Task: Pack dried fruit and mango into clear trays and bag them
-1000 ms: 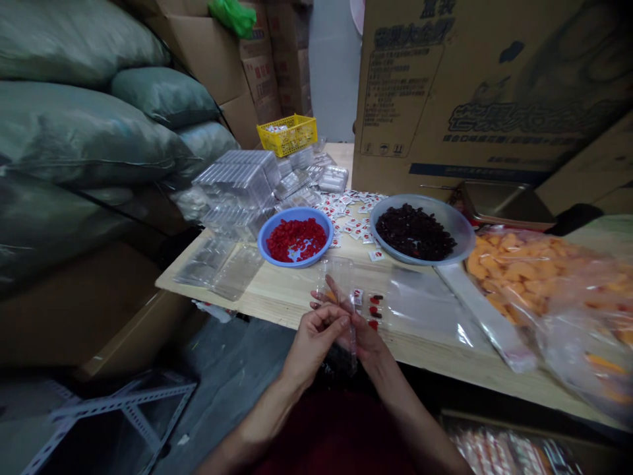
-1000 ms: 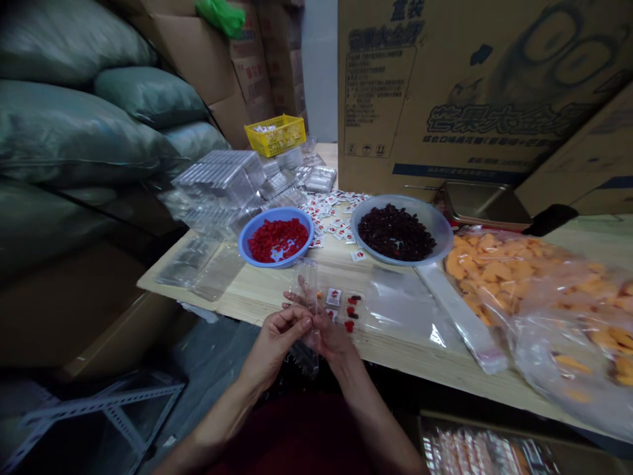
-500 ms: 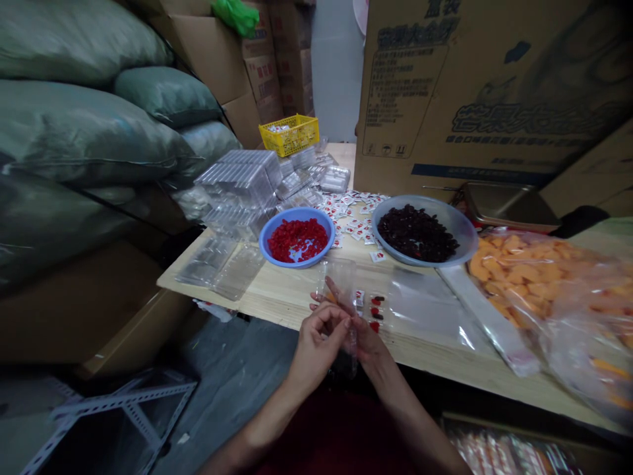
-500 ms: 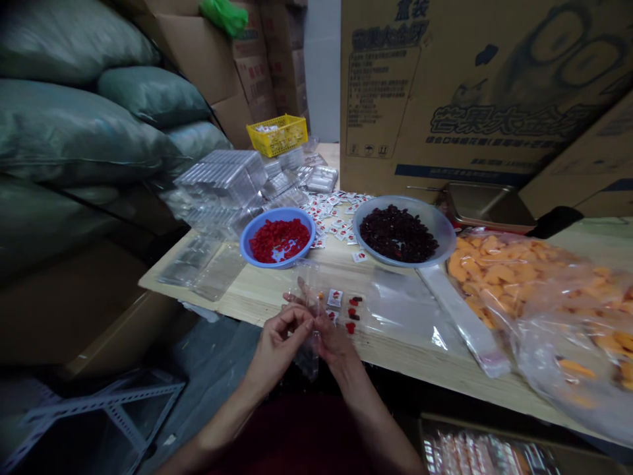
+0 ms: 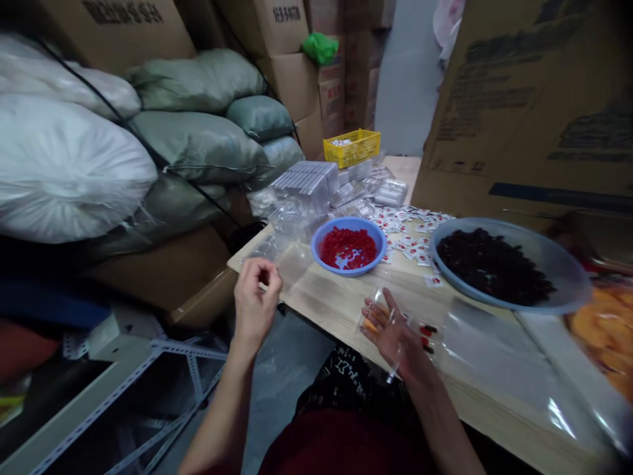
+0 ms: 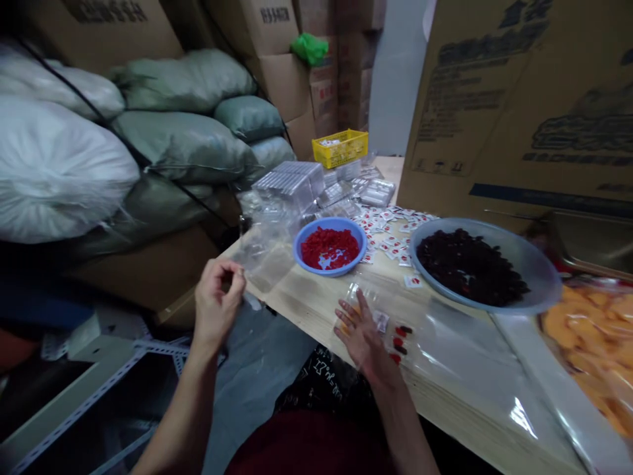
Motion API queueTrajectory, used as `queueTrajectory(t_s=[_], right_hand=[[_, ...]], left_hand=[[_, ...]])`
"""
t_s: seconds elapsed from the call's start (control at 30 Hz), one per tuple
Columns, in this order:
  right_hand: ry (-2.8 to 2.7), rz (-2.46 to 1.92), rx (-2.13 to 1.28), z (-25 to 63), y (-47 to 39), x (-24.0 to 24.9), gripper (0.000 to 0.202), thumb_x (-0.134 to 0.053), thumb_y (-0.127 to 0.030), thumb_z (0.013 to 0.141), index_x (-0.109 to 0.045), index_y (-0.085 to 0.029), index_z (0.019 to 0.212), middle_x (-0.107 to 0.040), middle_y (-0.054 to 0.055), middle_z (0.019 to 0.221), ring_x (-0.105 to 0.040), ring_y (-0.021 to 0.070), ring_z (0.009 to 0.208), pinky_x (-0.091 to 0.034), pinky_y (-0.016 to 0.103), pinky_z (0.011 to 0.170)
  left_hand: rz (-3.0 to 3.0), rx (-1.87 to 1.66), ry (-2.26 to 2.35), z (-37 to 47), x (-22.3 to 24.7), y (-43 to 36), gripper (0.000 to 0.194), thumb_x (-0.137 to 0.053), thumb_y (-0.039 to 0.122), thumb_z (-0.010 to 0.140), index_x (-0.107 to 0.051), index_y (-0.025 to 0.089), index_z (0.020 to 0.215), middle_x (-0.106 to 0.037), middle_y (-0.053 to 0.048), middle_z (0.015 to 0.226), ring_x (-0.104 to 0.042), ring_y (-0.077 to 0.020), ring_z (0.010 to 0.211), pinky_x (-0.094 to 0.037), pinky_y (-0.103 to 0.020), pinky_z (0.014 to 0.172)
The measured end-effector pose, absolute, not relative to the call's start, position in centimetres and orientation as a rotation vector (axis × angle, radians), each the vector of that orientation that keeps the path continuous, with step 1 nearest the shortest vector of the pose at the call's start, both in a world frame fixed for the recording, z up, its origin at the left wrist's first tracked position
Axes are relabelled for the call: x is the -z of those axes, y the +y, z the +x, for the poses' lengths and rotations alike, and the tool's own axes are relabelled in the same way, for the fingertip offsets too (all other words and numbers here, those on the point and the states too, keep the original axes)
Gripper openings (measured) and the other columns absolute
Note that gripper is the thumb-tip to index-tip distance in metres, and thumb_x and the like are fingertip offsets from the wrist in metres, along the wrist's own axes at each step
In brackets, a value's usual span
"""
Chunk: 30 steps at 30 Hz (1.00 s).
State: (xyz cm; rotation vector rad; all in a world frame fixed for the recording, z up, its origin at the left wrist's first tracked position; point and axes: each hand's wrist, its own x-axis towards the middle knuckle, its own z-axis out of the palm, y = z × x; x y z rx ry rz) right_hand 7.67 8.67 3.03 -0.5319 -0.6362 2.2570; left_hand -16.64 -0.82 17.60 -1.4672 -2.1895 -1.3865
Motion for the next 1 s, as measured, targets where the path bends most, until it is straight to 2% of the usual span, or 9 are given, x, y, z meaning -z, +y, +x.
queueTrajectory(t_s=[0.1, 0.2, 0.3, 0.47, 0.7, 0.8, 0.9, 0.93, 1.0], right_hand=[[-0.613, -0.549, -2.250, 8.3, 9.0, -2.6, 0.112, -0.085, -0.060, 0.046, -0.039, -0.044, 0.146, -0.052, 0.009, 0.142, -0.045, 0.0343, 0.131, -0.029, 0.058, 0.109], [-0.643, -0.543, -2.241, 8.9, 9.1, -2.0, 0.108, -0.083, -0.063, 0.048, -0.039, -0.046, 0.145, -0.050, 0.008, 0.145, -0.046, 0.0340, 0.132, -0.030, 0.059, 0.109], [-0.670, -0.572, -2.205, 9.4, 9.2, -1.0, 0.104, -0.080, -0.066, 0.052, -0.038, -0.047, 0.145, -0.050, 0.007, 0.146, -0.047, 0.0337, 0.131, -0.032, 0.060, 0.107], [-0.602, -0.607, -2.197, 9.6, 9.4, 0.0, 0.104, -0.080, -0.064, 0.052, -0.040, -0.045, 0.145, -0.051, 0.009, 0.144, -0.048, 0.0349, 0.129, -0.034, 0.060, 0.105], [-0.541, -0.609, -2.235, 8.4, 9.5, -0.5, 0.110, -0.084, -0.065, 0.047, -0.039, -0.044, 0.145, -0.054, 0.009, 0.140, -0.047, 0.0354, 0.130, -0.031, 0.060, 0.108], [-0.518, -0.558, -2.238, 8.2, 9.1, -2.0, 0.103, -0.083, -0.065, 0.054, -0.039, -0.044, 0.145, -0.053, 0.008, 0.142, -0.047, 0.0313, 0.132, -0.031, 0.055, 0.111], [-0.454, -0.533, -2.219, 7.8, 8.5, -3.8, 0.095, -0.081, -0.065, 0.060, -0.041, -0.045, 0.144, -0.057, 0.005, 0.138, -0.051, 0.0288, 0.128, -0.035, 0.054, 0.109], [-0.434, -0.528, -2.206, 7.6, 8.3, -4.3, 0.092, -0.081, -0.064, 0.062, -0.042, -0.044, 0.143, -0.058, 0.005, 0.136, -0.052, 0.0279, 0.126, -0.035, 0.053, 0.109], [-0.417, -0.517, -2.174, 7.3, 7.7, -5.2, 0.090, -0.082, -0.064, 0.062, -0.044, -0.044, 0.141, -0.061, 0.004, 0.131, -0.055, 0.0263, 0.122, -0.036, 0.050, 0.110]], left_hand=[[-1.465, 1.036, -2.191, -21.6, -16.5, 1.2, 0.005, -0.051, 0.021, 0.090, -0.056, 0.020, 0.090, -0.057, -0.006, 0.103, -0.056, -0.0193, 0.093, -0.046, -0.032, 0.084], [-1.584, 0.601, -2.351, -24.1, -12.1, 4.7, 0.013, -0.047, 0.014, 0.088, -0.057, 0.017, 0.097, -0.058, -0.014, 0.119, -0.054, -0.0254, 0.112, -0.043, -0.038, 0.096], [-1.635, 0.248, -2.544, -24.7, -7.0, 7.5, 0.021, -0.047, 0.012, 0.087, -0.057, 0.013, 0.105, -0.060, -0.018, 0.120, -0.055, -0.0266, 0.113, -0.042, -0.037, 0.097], [-1.597, 0.155, -2.650, -25.1, -2.8, 9.3, 0.021, -0.047, 0.014, 0.088, -0.059, 0.008, 0.105, -0.064, -0.021, 0.112, -0.058, -0.0277, 0.108, -0.041, -0.037, 0.095], [-1.621, 0.229, -2.673, -25.1, -5.7, 9.0, 0.020, -0.047, 0.015, 0.090, -0.062, 0.010, 0.103, -0.067, -0.020, 0.111, -0.059, -0.0294, 0.111, -0.039, -0.042, 0.099], [-1.656, 0.706, -2.449, -21.1, -8.8, 6.4, 0.026, -0.045, 0.025, 0.096, -0.059, 0.015, 0.115, -0.066, -0.016, 0.121, -0.057, -0.0276, 0.118, -0.038, -0.044, 0.103], [-2.271, 1.216, -1.945, -15.2, -10.9, 3.0, 0.044, -0.065, 0.037, 0.087, -0.055, 0.020, 0.127, -0.064, -0.014, 0.127, -0.057, -0.0277, 0.122, -0.042, -0.044, 0.105], [-2.540, 1.186, -1.793, -13.2, -11.1, 2.0, 0.058, -0.070, 0.041, 0.083, -0.051, 0.020, 0.134, -0.061, -0.015, 0.133, -0.054, -0.0291, 0.127, -0.041, -0.046, 0.107], [-2.797, 1.163, -1.592, -9.9, -10.7, 0.8, 0.059, -0.068, 0.035, 0.086, -0.048, 0.020, 0.139, -0.059, -0.015, 0.137, -0.051, -0.0277, 0.132, -0.040, -0.046, 0.109]])
